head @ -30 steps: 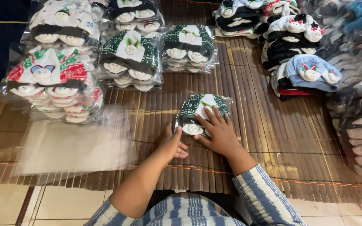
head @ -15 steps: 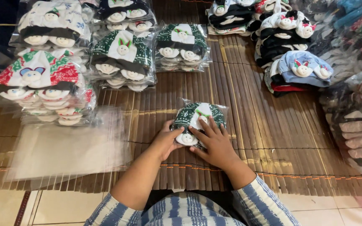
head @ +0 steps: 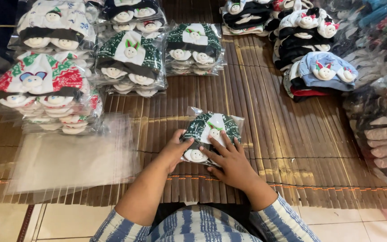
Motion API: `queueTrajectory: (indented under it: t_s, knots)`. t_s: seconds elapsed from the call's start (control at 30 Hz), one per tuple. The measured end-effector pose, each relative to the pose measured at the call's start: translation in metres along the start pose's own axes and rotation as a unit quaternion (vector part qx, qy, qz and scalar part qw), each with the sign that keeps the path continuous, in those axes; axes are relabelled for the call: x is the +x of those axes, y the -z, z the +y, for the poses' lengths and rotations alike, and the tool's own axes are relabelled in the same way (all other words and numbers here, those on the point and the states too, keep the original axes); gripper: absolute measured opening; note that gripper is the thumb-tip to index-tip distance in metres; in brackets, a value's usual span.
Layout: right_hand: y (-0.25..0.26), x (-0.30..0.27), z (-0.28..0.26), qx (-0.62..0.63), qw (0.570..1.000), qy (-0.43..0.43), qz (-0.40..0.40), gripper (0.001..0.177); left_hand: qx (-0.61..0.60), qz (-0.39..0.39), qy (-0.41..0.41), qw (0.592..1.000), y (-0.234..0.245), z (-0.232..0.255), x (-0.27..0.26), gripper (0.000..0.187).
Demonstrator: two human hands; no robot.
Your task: Packaging small baby hats into individual plastic bags
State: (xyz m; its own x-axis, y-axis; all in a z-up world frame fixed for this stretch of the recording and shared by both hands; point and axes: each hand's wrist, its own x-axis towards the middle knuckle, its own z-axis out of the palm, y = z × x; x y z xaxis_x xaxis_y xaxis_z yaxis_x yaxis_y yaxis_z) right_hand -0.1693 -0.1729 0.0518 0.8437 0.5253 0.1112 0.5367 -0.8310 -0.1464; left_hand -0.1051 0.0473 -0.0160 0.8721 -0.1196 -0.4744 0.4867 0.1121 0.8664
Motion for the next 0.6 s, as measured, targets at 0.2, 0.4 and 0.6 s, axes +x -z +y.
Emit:
queueTrajectory:
  t_s: [0.2, 0.4, 0.6]
  knots:
    - [-0.004, -0.003, 0.017, 0.202, 0.951, -0.107, 0.207, 0.071, -0.031, -0.01, -0.127, 0.991, 0.009, 0.004, -0.008, 0.052]
    - [-0.013, 0.006, 0.028, 0.598, 0.706, -0.324, 0.196, 0.067, -0.104, -0.043, -0.168, 0.979, 0.009, 0.026, -0.032, 0.05]
    - [-0.005, 0.014, 0.032, 0.735, 0.57, -0.332, 0.157, 0.047, -0.114, -0.066, -0.141, 0.981, 0.016, 0.029, -0.043, 0.042]
